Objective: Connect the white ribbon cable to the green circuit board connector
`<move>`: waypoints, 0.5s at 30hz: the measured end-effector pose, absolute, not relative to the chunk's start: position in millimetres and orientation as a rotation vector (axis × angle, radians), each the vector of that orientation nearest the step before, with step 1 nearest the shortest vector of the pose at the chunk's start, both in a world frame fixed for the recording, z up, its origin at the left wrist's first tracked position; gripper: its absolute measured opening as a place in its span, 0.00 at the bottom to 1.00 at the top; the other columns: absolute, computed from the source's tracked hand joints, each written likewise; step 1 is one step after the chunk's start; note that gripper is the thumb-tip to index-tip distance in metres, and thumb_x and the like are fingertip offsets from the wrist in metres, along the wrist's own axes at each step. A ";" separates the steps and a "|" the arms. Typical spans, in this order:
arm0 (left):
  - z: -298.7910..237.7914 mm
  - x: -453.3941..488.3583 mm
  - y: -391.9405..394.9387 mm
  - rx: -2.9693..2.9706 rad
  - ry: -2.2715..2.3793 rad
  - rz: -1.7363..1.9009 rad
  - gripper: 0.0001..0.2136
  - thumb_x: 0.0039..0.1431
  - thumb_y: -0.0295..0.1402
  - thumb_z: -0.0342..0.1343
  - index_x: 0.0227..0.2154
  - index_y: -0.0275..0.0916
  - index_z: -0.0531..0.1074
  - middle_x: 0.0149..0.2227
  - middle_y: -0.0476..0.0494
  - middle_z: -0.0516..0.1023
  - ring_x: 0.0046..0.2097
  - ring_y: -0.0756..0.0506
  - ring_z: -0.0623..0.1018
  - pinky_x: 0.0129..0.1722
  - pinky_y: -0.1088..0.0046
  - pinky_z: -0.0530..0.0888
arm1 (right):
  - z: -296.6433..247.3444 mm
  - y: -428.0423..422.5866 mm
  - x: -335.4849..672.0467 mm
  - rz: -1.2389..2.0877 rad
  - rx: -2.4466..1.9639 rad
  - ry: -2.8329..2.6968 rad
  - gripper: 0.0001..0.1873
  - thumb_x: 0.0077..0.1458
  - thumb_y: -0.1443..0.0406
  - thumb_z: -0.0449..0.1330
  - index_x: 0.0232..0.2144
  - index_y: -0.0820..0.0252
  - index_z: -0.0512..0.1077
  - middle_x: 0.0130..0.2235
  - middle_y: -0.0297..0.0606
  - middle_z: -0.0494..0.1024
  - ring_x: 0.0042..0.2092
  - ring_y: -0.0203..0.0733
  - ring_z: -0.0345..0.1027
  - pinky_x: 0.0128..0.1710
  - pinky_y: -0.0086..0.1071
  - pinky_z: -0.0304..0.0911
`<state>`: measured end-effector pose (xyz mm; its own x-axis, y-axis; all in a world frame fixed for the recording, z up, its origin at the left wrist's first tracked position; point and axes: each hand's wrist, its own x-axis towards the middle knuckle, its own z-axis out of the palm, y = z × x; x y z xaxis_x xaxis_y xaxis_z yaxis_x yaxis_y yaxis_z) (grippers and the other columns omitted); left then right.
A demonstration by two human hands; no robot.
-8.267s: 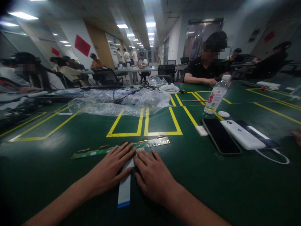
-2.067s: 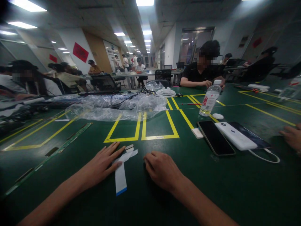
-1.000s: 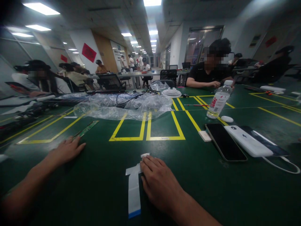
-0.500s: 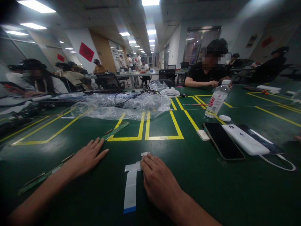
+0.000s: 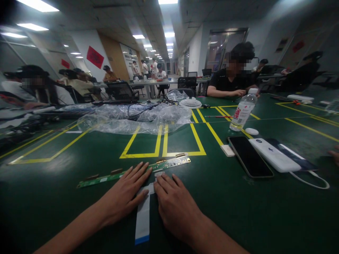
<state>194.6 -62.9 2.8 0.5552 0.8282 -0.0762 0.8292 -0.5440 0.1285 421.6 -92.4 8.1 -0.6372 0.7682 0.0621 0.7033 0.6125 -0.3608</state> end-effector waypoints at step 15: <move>3.2 194.4 -64.0 2.625 1.335 0.032 0.32 0.69 0.53 0.39 0.70 0.47 0.43 0.72 0.45 0.40 0.71 0.38 0.43 0.69 0.50 0.48 | 10.1 -90.5 421.9 0.474 -1.201 -2.611 0.28 0.65 0.67 0.48 0.66 0.63 0.59 0.67 0.45 0.58 0.69 0.47 0.47 0.68 0.50 0.43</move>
<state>194.4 -64.0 3.2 0.5927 0.8025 -0.0692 0.7982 -0.5737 0.1838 421.9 -90.5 10.1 -0.6382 0.7666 0.0709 0.6929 0.6120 -0.3813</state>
